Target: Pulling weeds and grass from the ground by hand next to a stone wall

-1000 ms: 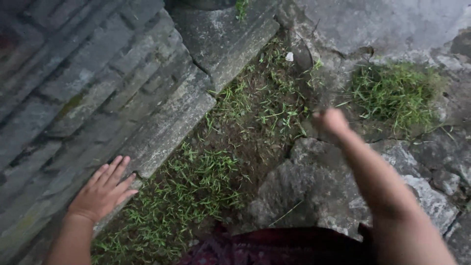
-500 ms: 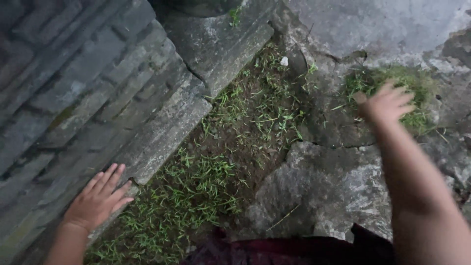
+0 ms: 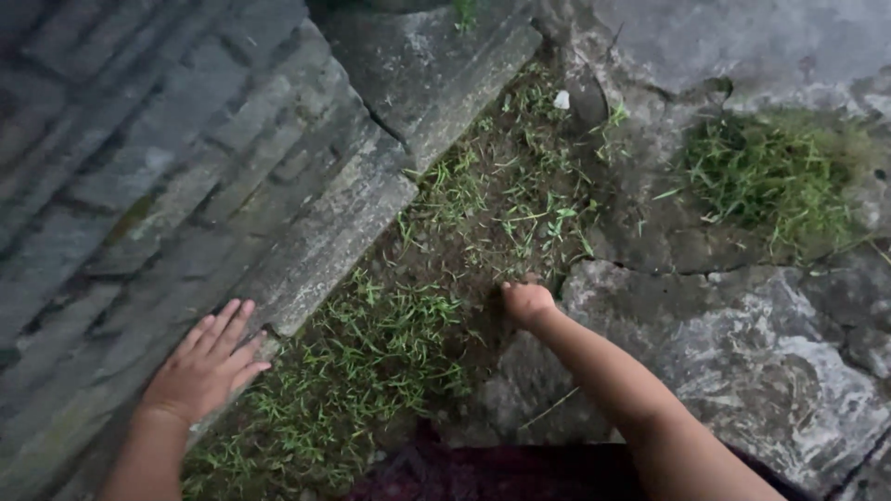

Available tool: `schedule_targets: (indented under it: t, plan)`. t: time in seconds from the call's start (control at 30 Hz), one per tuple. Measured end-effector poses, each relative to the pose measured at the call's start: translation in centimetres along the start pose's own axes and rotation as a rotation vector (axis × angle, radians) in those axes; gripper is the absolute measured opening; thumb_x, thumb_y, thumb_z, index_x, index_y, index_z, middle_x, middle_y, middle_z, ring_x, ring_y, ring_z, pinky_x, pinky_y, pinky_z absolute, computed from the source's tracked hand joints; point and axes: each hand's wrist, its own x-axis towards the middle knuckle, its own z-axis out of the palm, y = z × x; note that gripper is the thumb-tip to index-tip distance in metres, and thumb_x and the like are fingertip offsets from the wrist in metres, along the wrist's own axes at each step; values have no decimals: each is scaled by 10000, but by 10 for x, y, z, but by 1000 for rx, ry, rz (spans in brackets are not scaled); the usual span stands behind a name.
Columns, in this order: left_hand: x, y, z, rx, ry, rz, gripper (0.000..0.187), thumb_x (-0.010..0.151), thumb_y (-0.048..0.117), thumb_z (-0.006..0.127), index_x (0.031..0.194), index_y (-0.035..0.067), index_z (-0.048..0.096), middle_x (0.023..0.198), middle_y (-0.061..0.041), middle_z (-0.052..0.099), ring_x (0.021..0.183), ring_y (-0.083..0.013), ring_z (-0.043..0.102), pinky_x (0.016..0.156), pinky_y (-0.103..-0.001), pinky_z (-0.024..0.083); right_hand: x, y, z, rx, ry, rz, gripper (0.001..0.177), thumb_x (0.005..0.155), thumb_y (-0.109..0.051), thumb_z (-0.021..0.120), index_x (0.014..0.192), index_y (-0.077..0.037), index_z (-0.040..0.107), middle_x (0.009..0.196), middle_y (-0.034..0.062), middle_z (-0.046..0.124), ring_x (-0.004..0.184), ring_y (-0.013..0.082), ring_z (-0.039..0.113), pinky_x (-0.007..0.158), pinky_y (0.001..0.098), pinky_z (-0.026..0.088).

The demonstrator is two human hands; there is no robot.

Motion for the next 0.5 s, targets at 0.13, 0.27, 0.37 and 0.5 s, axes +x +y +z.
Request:
schedule_targets:
  t: [0.13, 0.27, 0.37, 0.5]
  plan:
    - [-1, -2, 0, -46, -31, 0, 522, 880, 637, 583, 1248, 289, 711, 1667, -118, 410, 1536, -267, 399, 1232, -443, 338, 6, 9, 3, 15, 37, -68, 565, 837, -617, 684, 1270, -256, 654, 1078, 74, 780, 1014, 332, 748, 835, 450, 600]
    - [1, -3, 0, -7, 42, 12, 519, 898, 644, 582, 1253, 286, 705, 1640, -122, 457, 1516, -262, 430, 1222, -413, 337, 46, 33, 53, 255, 270, -132, 206, 871, -285, 598, 843, -112, 706, 799, 173, 723, 762, 387, 698, 700, 516, 538]
    - [-2, -3, 1, -6, 38, 10, 516, 903, 645, 573, 1253, 286, 699, 1646, -117, 445, 1521, -262, 418, 1231, -411, 323, 43, 40, 54, 598, 347, -77, 255, 889, -276, 568, 728, -78, 569, 691, 121, 551, 680, 268, 530, 660, 470, 436]
    - [0, -4, -3, -11, 27, 27, 537, 930, 639, 518, 1299, 289, 691, 1660, -134, 418, 1533, -291, 397, 1255, -429, 286, 35, 42, 15, 1221, 342, 22, 318, 1020, -298, 626, 766, -107, 620, 750, -58, 513, 706, 83, 445, 604, 318, 414]
